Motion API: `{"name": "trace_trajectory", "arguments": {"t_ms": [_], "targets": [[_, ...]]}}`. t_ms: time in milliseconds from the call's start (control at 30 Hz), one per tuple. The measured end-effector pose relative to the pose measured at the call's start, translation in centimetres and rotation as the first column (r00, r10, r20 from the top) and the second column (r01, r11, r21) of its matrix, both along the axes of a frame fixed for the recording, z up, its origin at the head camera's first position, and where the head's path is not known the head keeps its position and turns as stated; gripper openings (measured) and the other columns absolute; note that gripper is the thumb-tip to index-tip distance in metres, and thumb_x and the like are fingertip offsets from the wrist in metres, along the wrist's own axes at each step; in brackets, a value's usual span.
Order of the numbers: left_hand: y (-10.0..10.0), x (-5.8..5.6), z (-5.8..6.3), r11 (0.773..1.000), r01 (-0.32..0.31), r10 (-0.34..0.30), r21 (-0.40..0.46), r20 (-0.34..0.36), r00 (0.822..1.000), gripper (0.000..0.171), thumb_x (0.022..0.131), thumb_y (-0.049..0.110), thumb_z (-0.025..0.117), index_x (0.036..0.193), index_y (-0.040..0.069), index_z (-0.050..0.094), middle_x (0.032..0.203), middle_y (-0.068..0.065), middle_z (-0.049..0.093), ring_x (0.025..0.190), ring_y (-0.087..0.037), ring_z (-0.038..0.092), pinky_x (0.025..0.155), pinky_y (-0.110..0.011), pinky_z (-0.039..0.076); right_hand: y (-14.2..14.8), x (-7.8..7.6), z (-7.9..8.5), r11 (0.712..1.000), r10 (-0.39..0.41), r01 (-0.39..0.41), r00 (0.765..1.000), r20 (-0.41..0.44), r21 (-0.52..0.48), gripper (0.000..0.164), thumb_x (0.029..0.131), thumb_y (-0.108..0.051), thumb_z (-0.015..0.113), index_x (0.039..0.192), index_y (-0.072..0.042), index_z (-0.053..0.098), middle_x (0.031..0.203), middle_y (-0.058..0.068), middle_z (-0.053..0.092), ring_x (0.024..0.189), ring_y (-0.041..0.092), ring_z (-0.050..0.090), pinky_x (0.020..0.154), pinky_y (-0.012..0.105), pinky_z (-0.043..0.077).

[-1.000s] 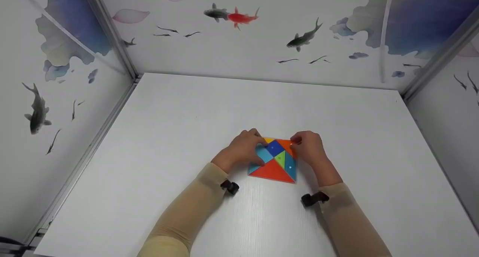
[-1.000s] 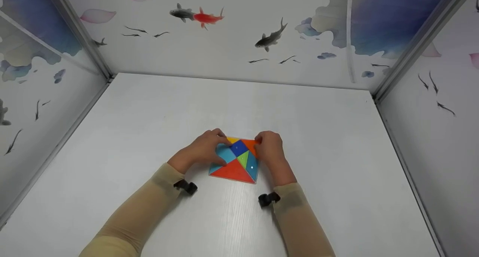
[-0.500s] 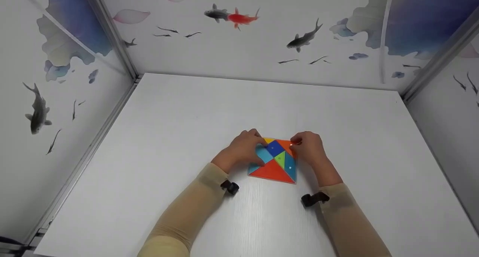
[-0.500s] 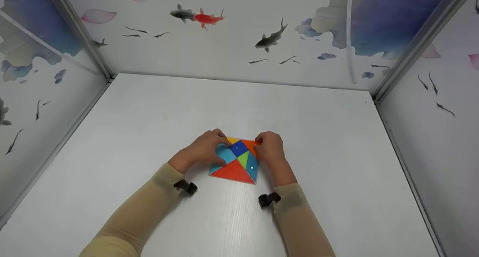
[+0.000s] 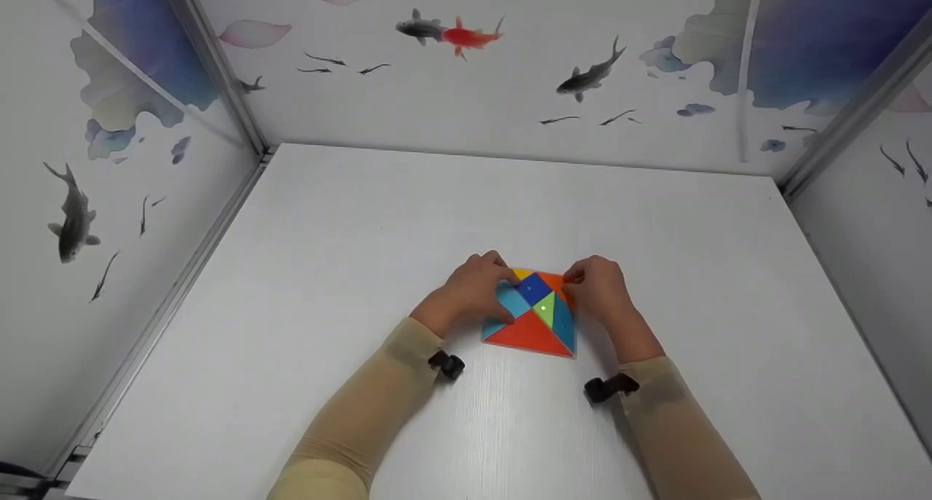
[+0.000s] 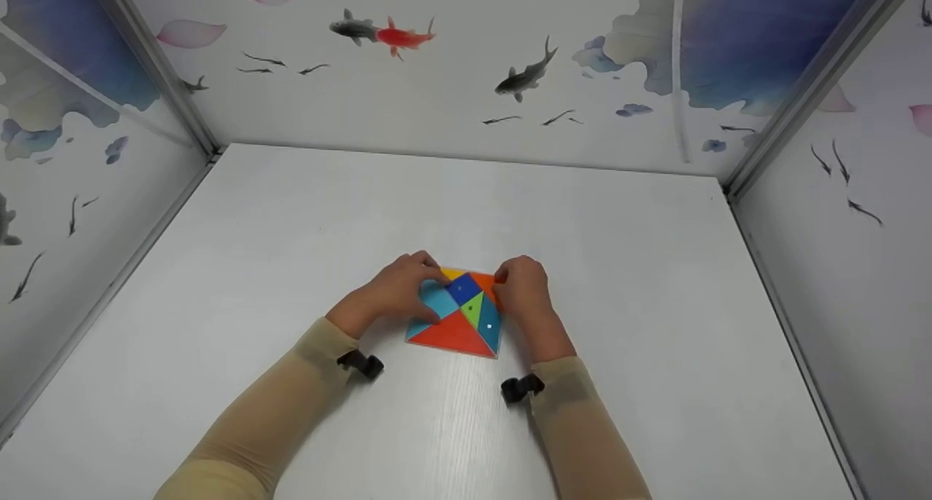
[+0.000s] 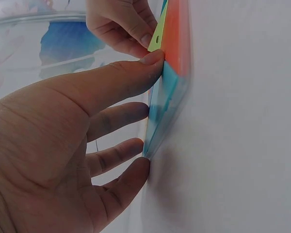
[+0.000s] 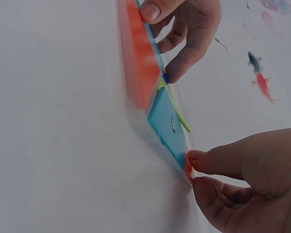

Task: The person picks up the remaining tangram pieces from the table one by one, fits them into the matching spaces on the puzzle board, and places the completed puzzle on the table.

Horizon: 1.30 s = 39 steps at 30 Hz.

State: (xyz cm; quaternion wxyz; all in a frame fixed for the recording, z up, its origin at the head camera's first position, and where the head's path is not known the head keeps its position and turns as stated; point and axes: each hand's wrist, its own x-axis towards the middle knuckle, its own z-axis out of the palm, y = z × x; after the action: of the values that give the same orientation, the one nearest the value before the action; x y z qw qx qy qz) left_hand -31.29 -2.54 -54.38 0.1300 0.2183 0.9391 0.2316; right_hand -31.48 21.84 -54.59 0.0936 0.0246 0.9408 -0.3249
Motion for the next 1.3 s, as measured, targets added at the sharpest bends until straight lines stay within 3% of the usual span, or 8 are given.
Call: {"name": "trace_trajectory", "arguments": {"t_ms": [400,733,1300], "targets": [[0.03,-0.18,-0.4,1.0,0.004,-0.004,-0.006,-0.008,1.0,0.062,0.081,0.039,0.091,0.139,0.026,0.072,0.139,0.001,0.056,0.13,-0.021,0.05,0.105,-0.037,0.055,-0.07,-0.05,-0.03,1.0,0.011,-0.01,1.0,-0.016,0.027,0.024,0.102,-0.015,0.071,0.122,-0.002,0.077,0.119,0.017,0.069,0.112,0.031,0.062,0.096,0.042,0.062],[-0.09,-0.21,-0.49,1.0,0.013,-0.013,0.002,-0.02,1.0,0.063,0.082,0.039,0.091,0.139,0.025,0.072,0.139,0.0,0.057,0.129,-0.021,0.05,0.106,-0.036,0.055,-0.18,0.2,0.19,1.0,-0.018,0.019,0.999,0.051,-0.011,0.043,0.096,-0.037,0.079,0.122,-0.003,0.072,0.121,0.017,0.064,0.112,0.032,0.063,0.094,0.042,0.063],[0.0,-0.32,-0.53,1.0,0.021,-0.022,-0.018,-0.024,0.999,0.062,0.082,0.038,0.09,0.139,0.025,0.072,0.139,0.0,0.057,0.128,-0.022,0.051,0.104,-0.036,0.054,-0.38,0.0,-0.25,1.0,0.029,-0.029,0.999,0.026,-0.004,0.03,0.095,-0.026,0.081,0.114,-0.005,0.073,0.12,0.016,0.059,0.113,0.031,0.06,0.097,0.042,0.061]]}}
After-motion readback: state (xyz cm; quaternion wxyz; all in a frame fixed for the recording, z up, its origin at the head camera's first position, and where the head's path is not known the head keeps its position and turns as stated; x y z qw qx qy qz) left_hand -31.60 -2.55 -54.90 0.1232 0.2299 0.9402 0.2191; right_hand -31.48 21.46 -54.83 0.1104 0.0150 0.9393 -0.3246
